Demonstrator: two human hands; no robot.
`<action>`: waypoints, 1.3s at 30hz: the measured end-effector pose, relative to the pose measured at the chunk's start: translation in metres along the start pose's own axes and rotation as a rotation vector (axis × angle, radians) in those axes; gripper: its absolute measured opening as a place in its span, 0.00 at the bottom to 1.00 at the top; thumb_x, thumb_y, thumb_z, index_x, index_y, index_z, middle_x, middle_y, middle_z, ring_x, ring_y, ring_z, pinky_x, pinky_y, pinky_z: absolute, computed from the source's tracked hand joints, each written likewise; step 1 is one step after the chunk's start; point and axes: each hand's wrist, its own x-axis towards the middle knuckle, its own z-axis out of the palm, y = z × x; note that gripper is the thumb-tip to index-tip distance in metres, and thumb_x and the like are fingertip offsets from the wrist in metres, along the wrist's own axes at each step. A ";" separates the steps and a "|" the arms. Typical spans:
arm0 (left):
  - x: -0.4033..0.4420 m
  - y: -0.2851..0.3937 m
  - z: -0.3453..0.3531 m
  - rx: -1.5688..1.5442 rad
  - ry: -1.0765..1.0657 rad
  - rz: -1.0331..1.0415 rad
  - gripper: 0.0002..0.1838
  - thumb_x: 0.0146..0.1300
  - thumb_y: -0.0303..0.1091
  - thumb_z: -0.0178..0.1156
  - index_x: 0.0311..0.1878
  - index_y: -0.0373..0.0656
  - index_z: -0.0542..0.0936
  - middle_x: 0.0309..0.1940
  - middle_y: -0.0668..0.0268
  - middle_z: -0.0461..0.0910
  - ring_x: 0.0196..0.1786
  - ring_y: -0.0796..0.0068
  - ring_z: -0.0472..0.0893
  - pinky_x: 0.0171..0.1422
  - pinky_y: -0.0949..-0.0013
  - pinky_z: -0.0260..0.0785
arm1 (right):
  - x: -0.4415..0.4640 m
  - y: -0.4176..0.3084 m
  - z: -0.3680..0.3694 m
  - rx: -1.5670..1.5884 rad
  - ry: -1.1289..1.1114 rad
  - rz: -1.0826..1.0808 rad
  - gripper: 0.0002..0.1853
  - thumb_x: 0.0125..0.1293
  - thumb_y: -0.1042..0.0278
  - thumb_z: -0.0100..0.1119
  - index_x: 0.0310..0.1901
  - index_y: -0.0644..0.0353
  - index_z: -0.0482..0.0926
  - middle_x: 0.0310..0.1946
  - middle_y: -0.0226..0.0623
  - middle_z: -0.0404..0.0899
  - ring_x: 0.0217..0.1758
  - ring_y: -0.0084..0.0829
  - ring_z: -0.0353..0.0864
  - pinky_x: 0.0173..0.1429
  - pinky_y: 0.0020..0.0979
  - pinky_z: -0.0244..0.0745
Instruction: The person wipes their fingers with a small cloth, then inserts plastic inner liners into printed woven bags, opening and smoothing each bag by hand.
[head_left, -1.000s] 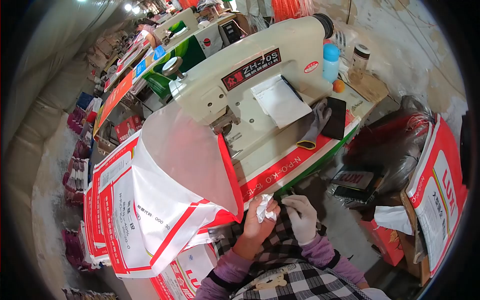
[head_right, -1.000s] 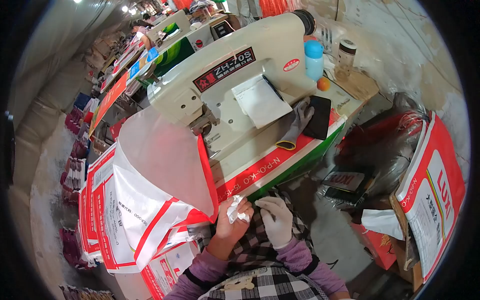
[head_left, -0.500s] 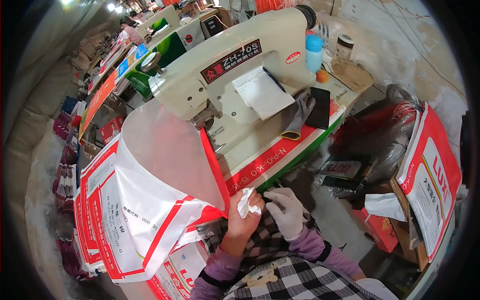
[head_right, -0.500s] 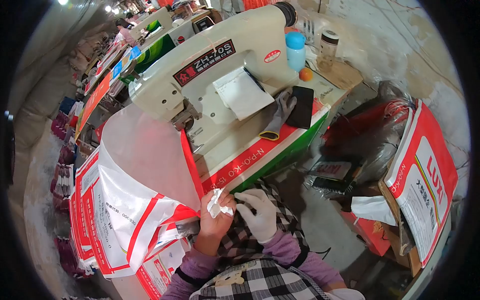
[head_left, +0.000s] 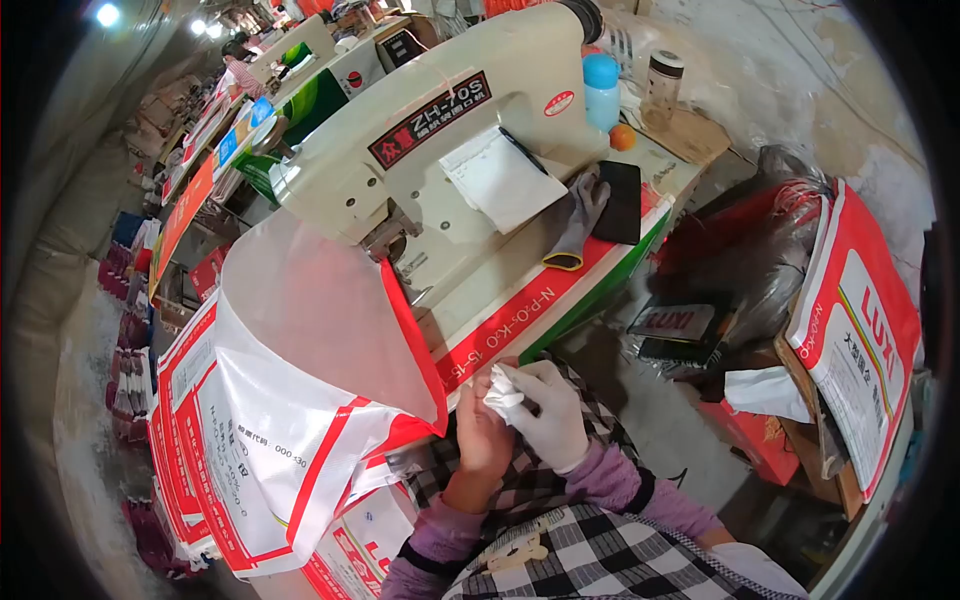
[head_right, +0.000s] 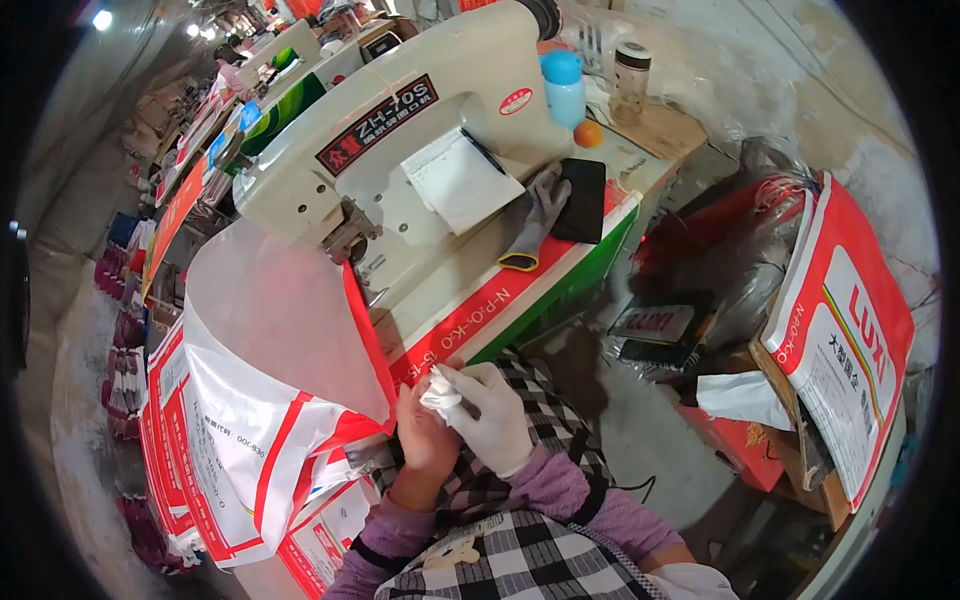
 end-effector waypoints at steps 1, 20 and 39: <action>0.001 0.000 -0.002 0.002 -0.003 -0.006 0.30 0.76 0.56 0.36 0.56 0.38 0.75 0.52 0.59 0.80 0.55 0.63 0.79 0.61 0.60 0.69 | 0.001 0.004 -0.001 0.097 -0.014 0.023 0.21 0.60 0.69 0.66 0.56 0.58 0.81 0.44 0.38 0.77 0.43 0.29 0.79 0.47 0.28 0.75; 0.012 0.000 -0.040 -0.550 -0.354 -0.139 0.16 0.77 0.45 0.39 0.40 0.46 0.70 0.65 0.54 0.69 0.71 0.51 0.63 0.78 0.46 0.49 | -0.005 0.024 0.008 0.548 -0.058 0.126 0.14 0.63 0.78 0.60 0.51 0.67 0.81 0.41 0.34 0.78 0.46 0.26 0.78 0.53 0.26 0.72; 0.003 0.003 -0.022 -0.333 -0.213 -0.075 0.13 0.77 0.40 0.42 0.45 0.42 0.72 0.57 0.55 0.71 0.63 0.57 0.71 0.72 0.52 0.61 | -0.012 0.014 0.009 0.510 -0.018 0.060 0.16 0.59 0.84 0.58 0.49 0.64 0.84 0.38 0.36 0.82 0.40 0.27 0.81 0.49 0.27 0.76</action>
